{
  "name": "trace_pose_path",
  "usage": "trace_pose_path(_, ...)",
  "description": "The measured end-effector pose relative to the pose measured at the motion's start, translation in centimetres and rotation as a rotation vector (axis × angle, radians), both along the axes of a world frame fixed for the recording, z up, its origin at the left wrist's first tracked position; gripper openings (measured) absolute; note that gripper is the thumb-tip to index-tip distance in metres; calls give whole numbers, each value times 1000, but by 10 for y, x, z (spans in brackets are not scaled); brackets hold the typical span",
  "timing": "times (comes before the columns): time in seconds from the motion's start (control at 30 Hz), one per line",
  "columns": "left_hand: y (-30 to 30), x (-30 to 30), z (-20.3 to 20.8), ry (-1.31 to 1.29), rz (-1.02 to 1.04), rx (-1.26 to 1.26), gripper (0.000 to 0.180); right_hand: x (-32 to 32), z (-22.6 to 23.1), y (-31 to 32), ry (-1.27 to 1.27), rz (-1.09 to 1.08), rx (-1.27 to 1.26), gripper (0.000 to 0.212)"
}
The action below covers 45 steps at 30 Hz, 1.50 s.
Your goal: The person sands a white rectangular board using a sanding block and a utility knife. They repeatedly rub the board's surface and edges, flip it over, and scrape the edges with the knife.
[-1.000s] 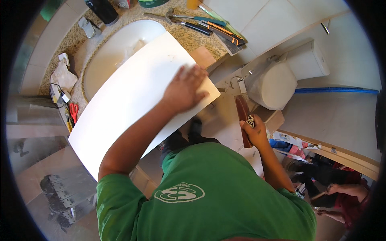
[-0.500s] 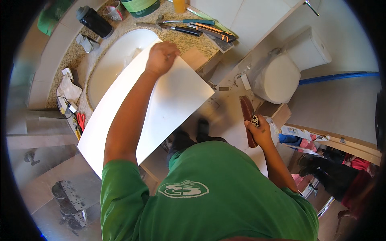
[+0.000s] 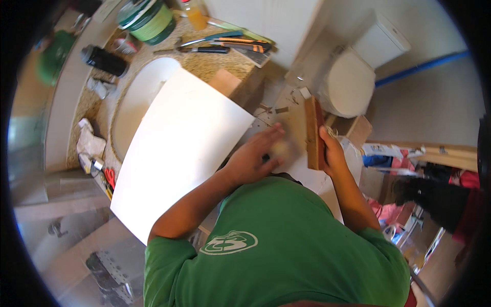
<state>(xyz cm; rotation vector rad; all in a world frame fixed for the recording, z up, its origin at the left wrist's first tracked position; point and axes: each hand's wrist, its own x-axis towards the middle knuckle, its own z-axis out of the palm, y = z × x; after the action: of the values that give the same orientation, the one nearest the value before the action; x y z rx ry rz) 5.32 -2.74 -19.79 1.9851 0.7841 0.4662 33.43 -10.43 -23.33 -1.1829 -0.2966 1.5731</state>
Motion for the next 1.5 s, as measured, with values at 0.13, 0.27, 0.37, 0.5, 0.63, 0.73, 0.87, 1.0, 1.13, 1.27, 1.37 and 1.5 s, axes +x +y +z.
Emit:
trace_pose_path(0.13,0,32,37,53,201,-503,86,-28,22,27,234,15,155,48)
trace_pose_path(0.27,-5,52,52,156,238,-248,103,-52,54,41,171,149,327,40)
trace_pose_path(0.37,-5,50,46,173,309,-79,107,-58,69,44,-115,109,306,37)
trace_pose_path(0.5,-2,47,35,-61,390,-134,96,-54,77,42,-221,120,330,34)
trace_pose_path(0.63,11,41,34,-322,264,-548,85,-18,85,37,-78,146,336,26)
trace_pose_path(0.73,19,31,36,-533,164,-768,90,44,87,31,0,291,539,23)
trace_pose_path(0.87,18,24,38,-749,74,-930,99,98,41,44,319,397,620,32)
trace_pose_path(1.0,13,23,47,-726,-33,-957,100,76,-16,33,-568,204,201,66)
trace_pose_path(1.13,10,28,64,-326,143,-715,86,46,-3,35,-671,369,134,92)
trace_pose_path(1.27,5,51,75,52,204,290,80,-24,39,37,28,387,495,78)
trace_pose_path(1.37,-4,65,80,257,236,304,93,-52,61,41,406,206,510,83)
trace_pose_path(1.5,-7,63,74,226,226,433,91,-52,64,47,461,149,500,80)
